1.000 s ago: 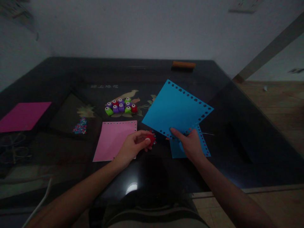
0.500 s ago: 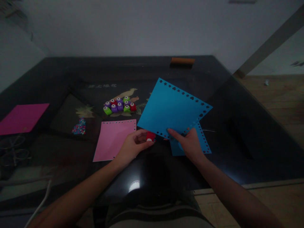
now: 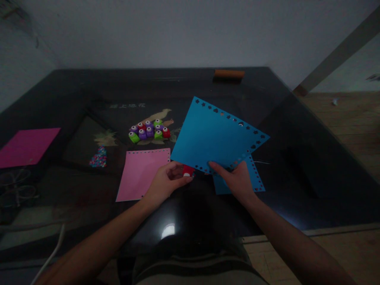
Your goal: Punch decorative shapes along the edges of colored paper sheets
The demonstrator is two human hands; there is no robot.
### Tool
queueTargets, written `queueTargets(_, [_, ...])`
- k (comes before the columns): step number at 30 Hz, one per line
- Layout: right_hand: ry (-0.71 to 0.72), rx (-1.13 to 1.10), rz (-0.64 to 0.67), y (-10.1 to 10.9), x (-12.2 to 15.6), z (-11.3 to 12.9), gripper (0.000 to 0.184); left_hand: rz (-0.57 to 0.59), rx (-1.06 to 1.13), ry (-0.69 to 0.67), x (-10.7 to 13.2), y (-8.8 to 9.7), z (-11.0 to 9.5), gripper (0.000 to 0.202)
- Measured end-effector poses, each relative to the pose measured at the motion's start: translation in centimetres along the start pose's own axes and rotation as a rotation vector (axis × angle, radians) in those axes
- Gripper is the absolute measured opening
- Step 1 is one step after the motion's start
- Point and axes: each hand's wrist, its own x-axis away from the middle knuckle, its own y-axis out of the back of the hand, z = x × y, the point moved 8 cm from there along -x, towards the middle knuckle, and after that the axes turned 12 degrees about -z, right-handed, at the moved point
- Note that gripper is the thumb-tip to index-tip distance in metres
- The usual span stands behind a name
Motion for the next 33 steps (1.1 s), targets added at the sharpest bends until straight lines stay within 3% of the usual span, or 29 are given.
queueTargets(15, [0.067,0.064,0.034,-0.5,0.4,0.9,0.016,-0.025,-0.004,0.045,0.1,0.2,0.5,0.027])
queueTargets(19, [0.070,0.074,0.023,-0.6,0.6,0.7,0.019,-0.036,-0.046,0.079,0.2,0.3,0.9,0.023])
queueTargets(24, [0.097,0.088,0.020,-0.6,0.5,0.6,0.016,-0.037,0.053,0.149,0.2,0.3,1.6,0.030])
queueTargets(33, [0.086,0.090,0.081,-1.0,0.5,0.4,0.018,-0.054,0.133,0.110,0.1,0.3,1.2,0.028])
